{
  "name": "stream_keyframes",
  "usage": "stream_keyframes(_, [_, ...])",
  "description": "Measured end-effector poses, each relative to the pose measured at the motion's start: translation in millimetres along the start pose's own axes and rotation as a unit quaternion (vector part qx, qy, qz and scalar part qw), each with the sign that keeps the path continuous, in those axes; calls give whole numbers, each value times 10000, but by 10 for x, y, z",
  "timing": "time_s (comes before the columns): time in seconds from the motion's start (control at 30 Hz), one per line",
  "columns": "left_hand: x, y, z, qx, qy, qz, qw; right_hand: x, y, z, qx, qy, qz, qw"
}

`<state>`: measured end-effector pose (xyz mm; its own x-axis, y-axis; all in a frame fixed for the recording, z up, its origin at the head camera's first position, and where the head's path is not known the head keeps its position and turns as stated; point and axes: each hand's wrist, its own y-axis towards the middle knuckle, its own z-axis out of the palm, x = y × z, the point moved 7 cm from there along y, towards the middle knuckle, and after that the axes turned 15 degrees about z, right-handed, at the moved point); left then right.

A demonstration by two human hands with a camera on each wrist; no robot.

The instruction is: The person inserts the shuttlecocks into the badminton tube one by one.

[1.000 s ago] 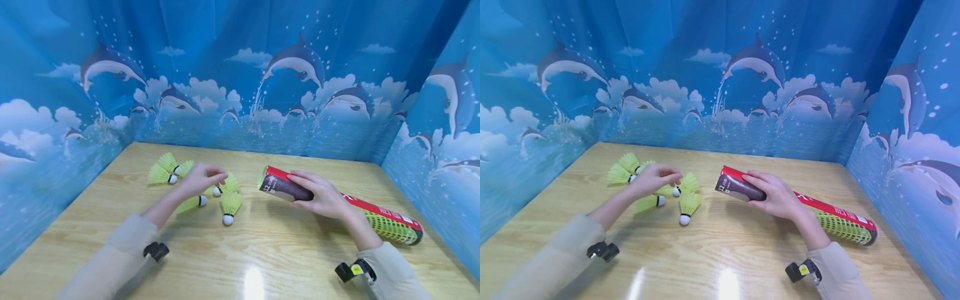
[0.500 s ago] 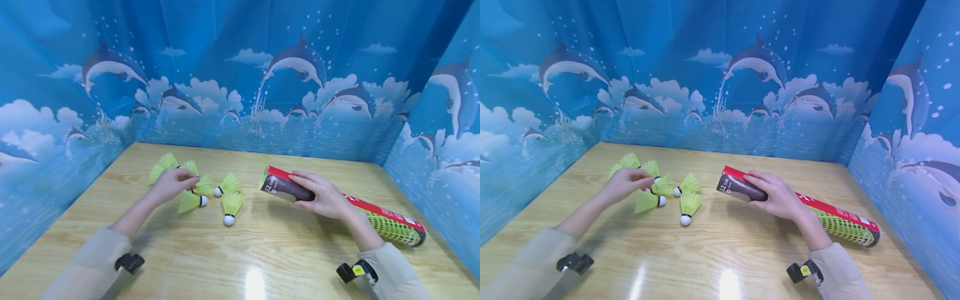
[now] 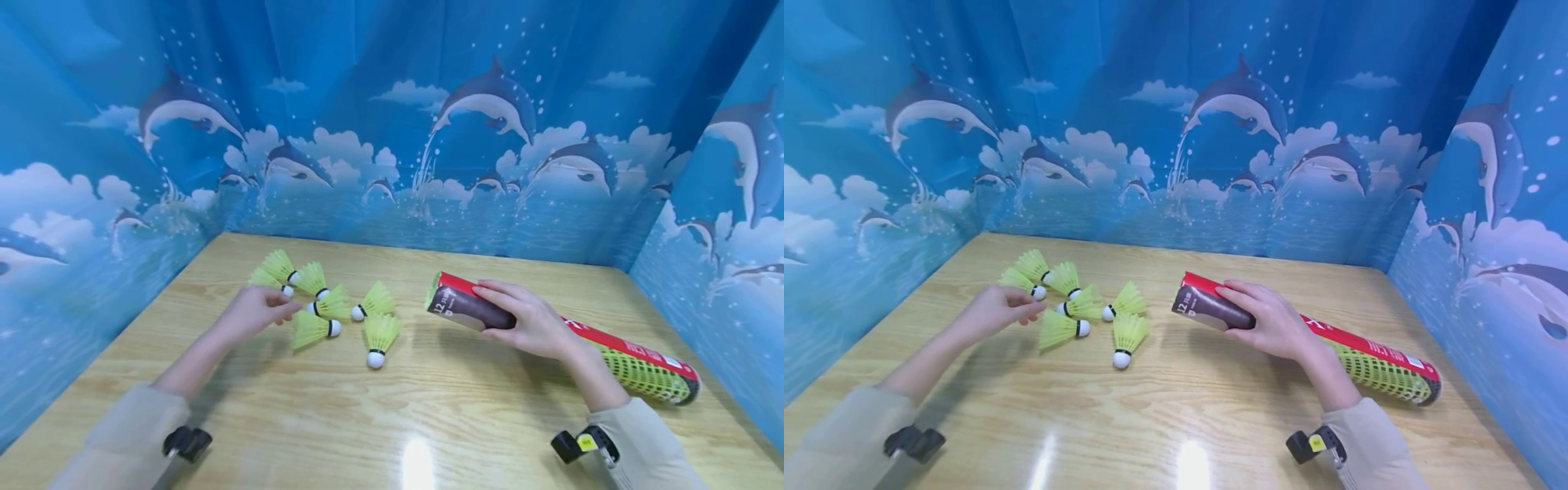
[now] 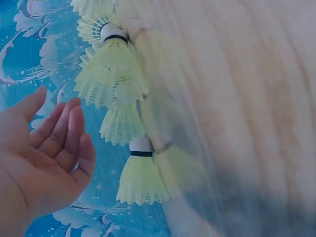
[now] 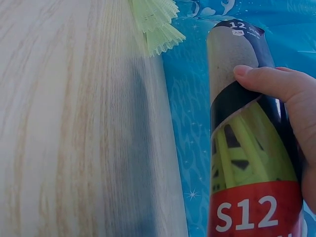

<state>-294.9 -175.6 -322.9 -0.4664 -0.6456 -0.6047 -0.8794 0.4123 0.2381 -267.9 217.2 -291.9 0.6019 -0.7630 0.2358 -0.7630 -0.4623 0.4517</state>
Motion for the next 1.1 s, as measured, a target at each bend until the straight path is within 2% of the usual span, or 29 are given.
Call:
stream_keyframes(0.27, [88,-11,164,442,-99,-381,9982,-9,-10,13,5,-15,-18,10000])
stream_keyframes(0.4, [83,3,236,561,-192,-378,9975,-13,-15,11,2,-17,0,10000])
stream_keyframes(0.5, [80,27,272,606,-154,-231,9978,-15,-17,12,4,-39,4,10000])
stream_keyframes(0.67, [57,70,276,502,-50,157,9986,-21,-23,12,24,-73,34,10000])
stream_keyframes(0.77, [36,75,251,390,-18,280,9988,-25,-27,8,33,-63,46,10000])
stream_keyframes(1.0, [-9,59,153,187,-110,80,9997,-36,-40,-6,53,-46,79,9999])
stream_keyframes(1.1, [-59,77,98,18,-46,195,9998,-44,-45,-11,60,-53,122,9999])
